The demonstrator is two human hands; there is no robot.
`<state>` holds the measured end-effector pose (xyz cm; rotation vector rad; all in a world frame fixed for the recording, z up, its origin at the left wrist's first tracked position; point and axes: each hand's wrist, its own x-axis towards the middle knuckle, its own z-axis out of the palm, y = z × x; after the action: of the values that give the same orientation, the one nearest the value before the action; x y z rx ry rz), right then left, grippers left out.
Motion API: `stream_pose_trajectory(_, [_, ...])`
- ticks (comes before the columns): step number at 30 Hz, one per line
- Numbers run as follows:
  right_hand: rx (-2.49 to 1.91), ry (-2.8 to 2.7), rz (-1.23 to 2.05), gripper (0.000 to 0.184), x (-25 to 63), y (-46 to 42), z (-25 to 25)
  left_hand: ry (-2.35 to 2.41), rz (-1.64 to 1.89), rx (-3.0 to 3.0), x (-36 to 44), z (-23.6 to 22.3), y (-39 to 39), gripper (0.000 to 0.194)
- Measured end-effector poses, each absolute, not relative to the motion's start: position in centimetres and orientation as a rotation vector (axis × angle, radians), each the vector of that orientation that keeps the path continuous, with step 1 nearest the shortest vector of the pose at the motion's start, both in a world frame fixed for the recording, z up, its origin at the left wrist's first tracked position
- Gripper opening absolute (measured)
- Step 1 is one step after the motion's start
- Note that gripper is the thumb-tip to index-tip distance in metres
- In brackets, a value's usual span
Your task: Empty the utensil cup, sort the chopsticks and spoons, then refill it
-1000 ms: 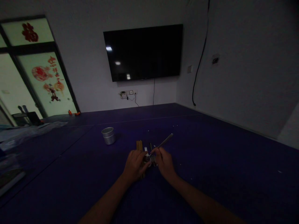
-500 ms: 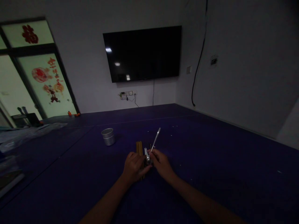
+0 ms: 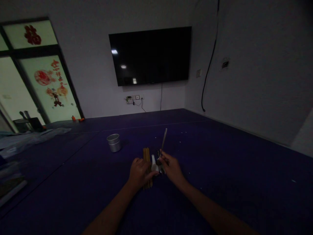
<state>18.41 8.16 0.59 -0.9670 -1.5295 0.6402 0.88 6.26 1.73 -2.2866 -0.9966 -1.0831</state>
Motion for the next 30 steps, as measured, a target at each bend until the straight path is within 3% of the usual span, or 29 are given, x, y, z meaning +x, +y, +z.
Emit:
stream_pose_trajectory(5, [-1.221, -1.34, 0.569, 0.04, 21.0, 10.5, -0.4, -1.061, -1.117, -2.288, 0.6, 1.3, 6.7, 0.044])
stream_pose_trajectory(12, [-1.394, -1.505, 0.537, 0.023, 23.1, 11.5, -1.1, -1.123, -1.1, -2.309, 0.5, 1.0, 7.0, 0.045])
stream_pose_trajectory(30, [-1.651, -1.932, 0.268, 0.028, 21.6, 9.6, 0.6, -1.275, -1.033, -2.348, 0.6, 1.1, 6.9, 0.048])
